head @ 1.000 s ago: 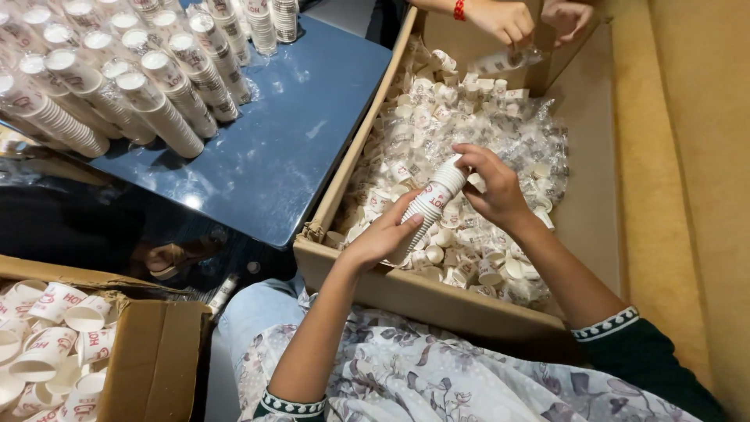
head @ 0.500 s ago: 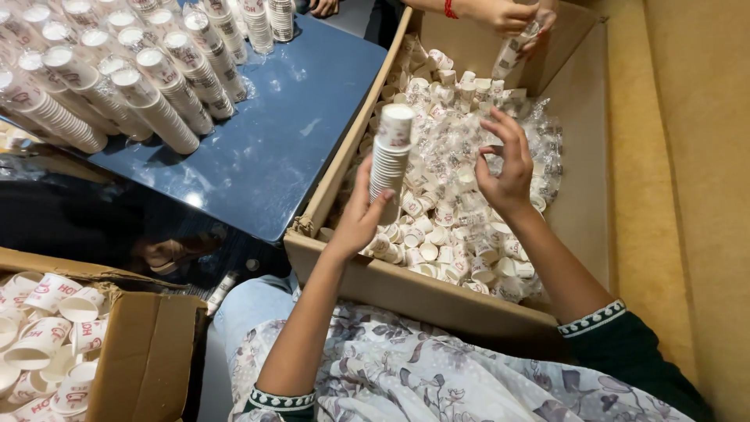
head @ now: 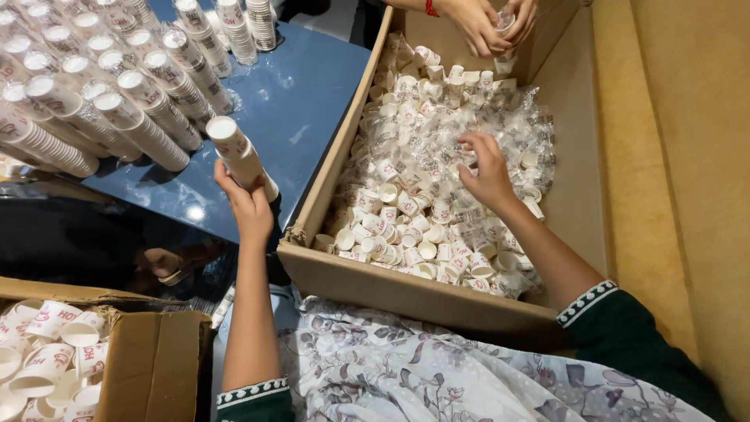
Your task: Sorting and packing paper cups into a large cardboard box.
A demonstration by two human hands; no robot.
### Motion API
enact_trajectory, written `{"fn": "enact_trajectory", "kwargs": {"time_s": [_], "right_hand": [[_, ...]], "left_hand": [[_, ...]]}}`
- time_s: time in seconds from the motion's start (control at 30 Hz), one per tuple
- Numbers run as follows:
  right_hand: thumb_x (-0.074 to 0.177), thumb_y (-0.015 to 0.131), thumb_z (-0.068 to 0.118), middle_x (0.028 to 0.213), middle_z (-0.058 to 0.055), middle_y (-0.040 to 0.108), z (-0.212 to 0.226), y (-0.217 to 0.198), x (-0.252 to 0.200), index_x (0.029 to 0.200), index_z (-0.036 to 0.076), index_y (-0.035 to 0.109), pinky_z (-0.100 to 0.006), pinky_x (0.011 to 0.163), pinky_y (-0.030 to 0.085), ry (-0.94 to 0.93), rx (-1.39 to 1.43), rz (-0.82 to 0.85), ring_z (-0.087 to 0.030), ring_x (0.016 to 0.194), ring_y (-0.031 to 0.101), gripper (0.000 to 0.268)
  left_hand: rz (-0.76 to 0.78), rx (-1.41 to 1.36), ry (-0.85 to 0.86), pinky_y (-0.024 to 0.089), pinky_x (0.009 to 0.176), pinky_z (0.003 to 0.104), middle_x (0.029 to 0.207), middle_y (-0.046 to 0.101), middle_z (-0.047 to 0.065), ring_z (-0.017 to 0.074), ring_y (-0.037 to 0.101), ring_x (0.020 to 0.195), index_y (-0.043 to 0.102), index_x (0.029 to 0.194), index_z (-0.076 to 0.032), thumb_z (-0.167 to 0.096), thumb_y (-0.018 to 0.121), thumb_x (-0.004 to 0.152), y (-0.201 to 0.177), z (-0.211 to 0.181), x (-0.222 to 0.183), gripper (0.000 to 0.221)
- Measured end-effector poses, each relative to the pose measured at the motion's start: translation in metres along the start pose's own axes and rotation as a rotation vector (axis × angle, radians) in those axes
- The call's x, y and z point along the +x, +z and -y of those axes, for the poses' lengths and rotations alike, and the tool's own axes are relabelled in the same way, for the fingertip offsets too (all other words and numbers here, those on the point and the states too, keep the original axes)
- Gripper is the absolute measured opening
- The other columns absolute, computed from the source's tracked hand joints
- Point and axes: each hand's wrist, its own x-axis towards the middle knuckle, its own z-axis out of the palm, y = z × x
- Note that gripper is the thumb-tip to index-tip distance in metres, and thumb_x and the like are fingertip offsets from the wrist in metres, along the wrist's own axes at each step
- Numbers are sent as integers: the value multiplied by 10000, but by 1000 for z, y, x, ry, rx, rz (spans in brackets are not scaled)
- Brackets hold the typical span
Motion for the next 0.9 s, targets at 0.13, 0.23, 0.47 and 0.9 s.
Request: {"fn": "enact_trajectory", "kwargs": {"time_s": [0.13, 0.23, 0.47, 0.9], "right_hand": [[885, 698, 97, 1353, -104, 549, -28, 34, -6, 1337, 96, 588, -422, 1089, 486, -39, -100, 182, -292, 1260, 580, 465], [870, 723, 197, 1380, -128, 540, -16, 58, -5, 1330, 147, 597, -462, 1119, 402, -31, -125, 372, -328, 1322, 501, 479], [872, 734, 138, 1479, -85, 526, -34, 99, 14, 1378, 157, 612, -568, 1109, 277, 9, -382, 585, -364, 1417, 295, 521], [889, 641, -73, 1044, -97, 703, 143, 15, 8, 1074, 0, 610, -302, 881, 595, -323, 445, 350, -178, 1013, 721, 201]], "left_hand": [[20, 119, -8, 399, 1141, 487, 1475, 525, 261, 428, 555, 1358, 141, 1614, -107, -26, 567, 1028, 2, 21, -8, 729], [1, 145, -12, 408, 1139, 483, 1460, 510, 290, 442, 557, 1342, 148, 1616, -102, -33, 583, 1000, 0, 16, -12, 757], [-149, -265, -25, 361, 1190, 460, 1448, 466, 179, 299, 476, 1403, 173, 1567, -75, -104, 681, 1038, -16, 0, -40, 734], [116, -61, 188, 526, 833, 317, 1197, 642, 168, 249, 650, 1049, 654, 1262, 8, -157, 704, 974, 4, -205, -14, 337]]}}
